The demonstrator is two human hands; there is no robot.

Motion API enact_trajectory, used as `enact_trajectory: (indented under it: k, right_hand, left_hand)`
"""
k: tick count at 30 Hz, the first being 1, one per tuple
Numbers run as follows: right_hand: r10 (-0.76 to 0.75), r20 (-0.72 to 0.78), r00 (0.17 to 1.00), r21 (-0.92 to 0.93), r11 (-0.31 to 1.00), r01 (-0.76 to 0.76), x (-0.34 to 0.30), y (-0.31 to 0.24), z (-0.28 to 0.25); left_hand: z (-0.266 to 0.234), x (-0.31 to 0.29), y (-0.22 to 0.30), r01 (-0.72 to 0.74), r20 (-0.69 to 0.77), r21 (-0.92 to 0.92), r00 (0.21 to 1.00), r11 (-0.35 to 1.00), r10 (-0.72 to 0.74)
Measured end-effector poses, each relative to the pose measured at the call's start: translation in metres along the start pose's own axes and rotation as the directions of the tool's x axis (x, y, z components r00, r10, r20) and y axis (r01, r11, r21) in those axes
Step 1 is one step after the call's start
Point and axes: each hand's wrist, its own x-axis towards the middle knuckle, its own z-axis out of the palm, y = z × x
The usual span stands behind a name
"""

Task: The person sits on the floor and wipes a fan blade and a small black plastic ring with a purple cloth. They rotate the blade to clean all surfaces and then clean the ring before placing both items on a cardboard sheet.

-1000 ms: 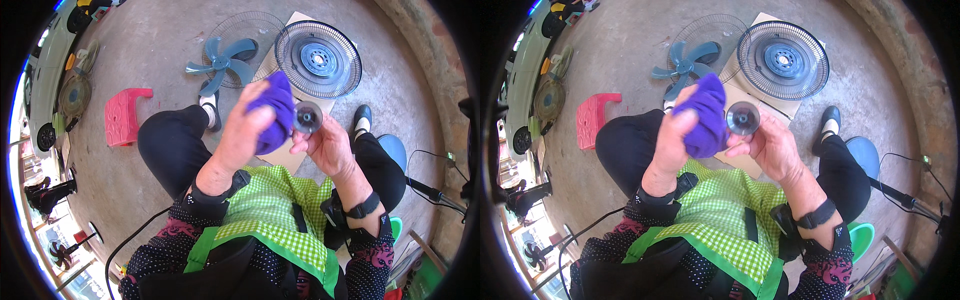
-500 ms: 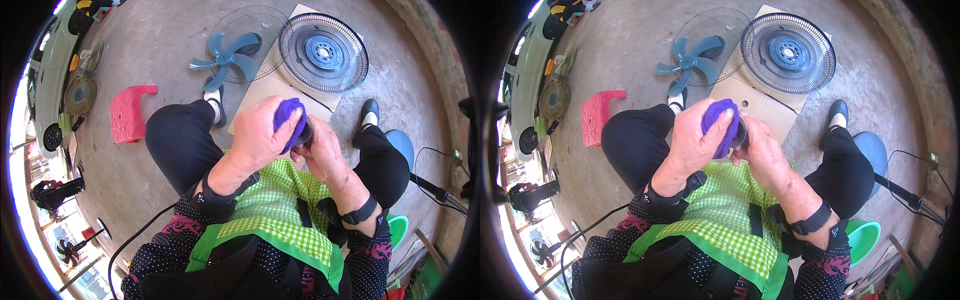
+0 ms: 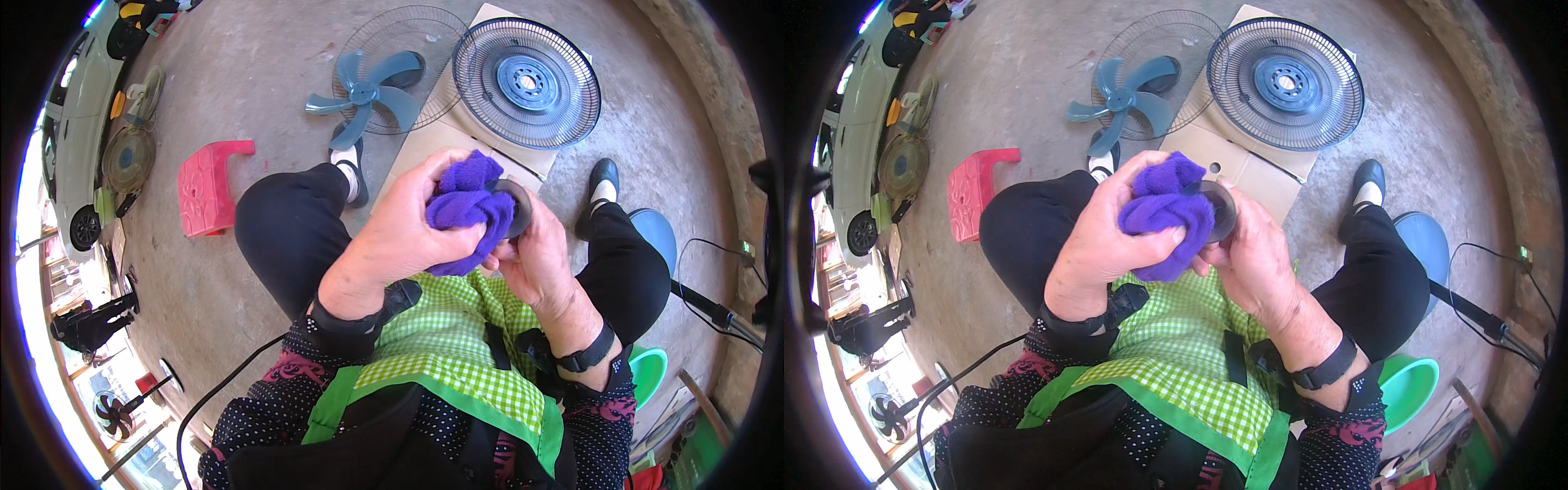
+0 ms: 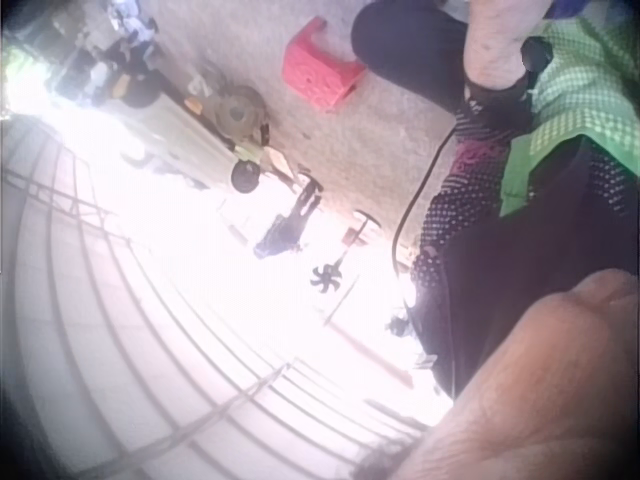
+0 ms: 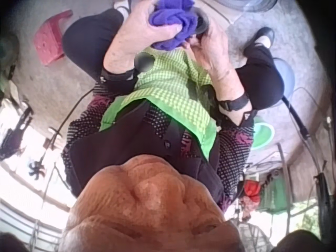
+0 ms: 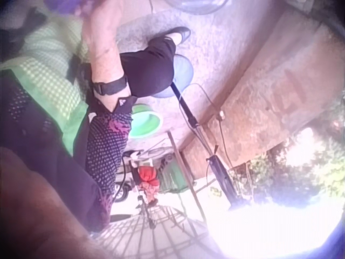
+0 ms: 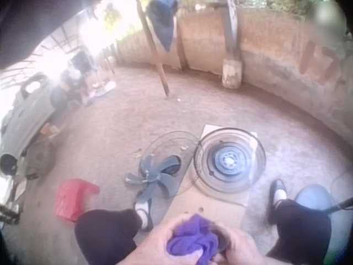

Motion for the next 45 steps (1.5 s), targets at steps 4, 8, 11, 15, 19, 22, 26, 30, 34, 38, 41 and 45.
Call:
enact_trajectory:
  k: [4,8,11,15,19,22,26,30,34,38,41,45]
  right_hand:
    - [-0.010,0.041,0.999,0.189,0.982,0.002,0.001,-0.014,-0.007]
    - [0.173,0.145,0.974,0.067,0.980,-0.185,0.004,-0.008,-0.005]
    - [0.283,0.151,0.947,0.063,0.953,-0.295,0.007,-0.004,-0.005]
    - [0.214,0.146,0.966,0.006,0.976,-0.217,0.006,-0.002,-0.005]
    - [0.103,-0.102,0.989,-0.184,0.976,-0.120,0.005,0.000,-0.006]
    - [0.054,-0.114,0.992,-0.323,0.942,-0.088,0.006,0.002,-0.009]
    - [0.068,-0.056,0.996,-0.400,0.912,-0.085,0.003,0.004,-0.012]
    - [0.042,-0.045,0.998,-0.355,0.933,-0.056,0.005,0.005,-0.012]
    - [-0.112,-0.064,0.992,-0.486,0.871,0.067,0.012,0.010,-0.009]
    - [-0.325,0.073,0.943,-0.564,0.766,0.307,0.012,0.013,-0.008]
    - [-0.366,-0.055,0.929,-0.532,0.798,0.283,0.010,0.015,-0.008]
    - [-0.251,-0.157,0.955,-0.432,0.887,0.162,0.008,0.010,-0.014]
  left_hand:
    - [-0.006,-0.003,0.005,-0.008,-0.136,-0.359,0.990,0.933,-0.044]
    - [-0.012,0.002,0.008,-0.114,-0.283,-0.583,0.957,0.805,-0.069]
    - [-0.012,0.002,0.008,-0.096,-0.162,-0.686,0.987,0.721,-0.022]
    - [-0.002,-0.001,0.002,-0.102,-0.055,-0.218,0.994,0.971,0.092]
    - [0.008,0.007,-0.010,-0.225,0.061,0.605,0.969,0.763,0.238]
    - [0.009,0.009,-0.016,-0.252,0.077,0.651,0.960,0.716,0.269]
    - [0.013,0.005,-0.019,-0.232,0.001,0.646,0.953,0.727,0.303]
    - [0.021,0.006,-0.021,-0.071,-0.202,0.550,0.955,0.832,0.215]
    - [0.024,0.005,-0.019,-0.069,-0.311,0.369,0.931,0.927,0.193]
    - [0.027,0.004,-0.020,-0.045,-0.362,0.283,0.920,0.958,0.150]
    - [0.032,0.008,-0.026,-0.154,-0.315,0.559,0.869,0.815,0.381]
    - [0.030,0.008,-0.028,-0.158,-0.199,0.622,0.916,0.767,0.349]
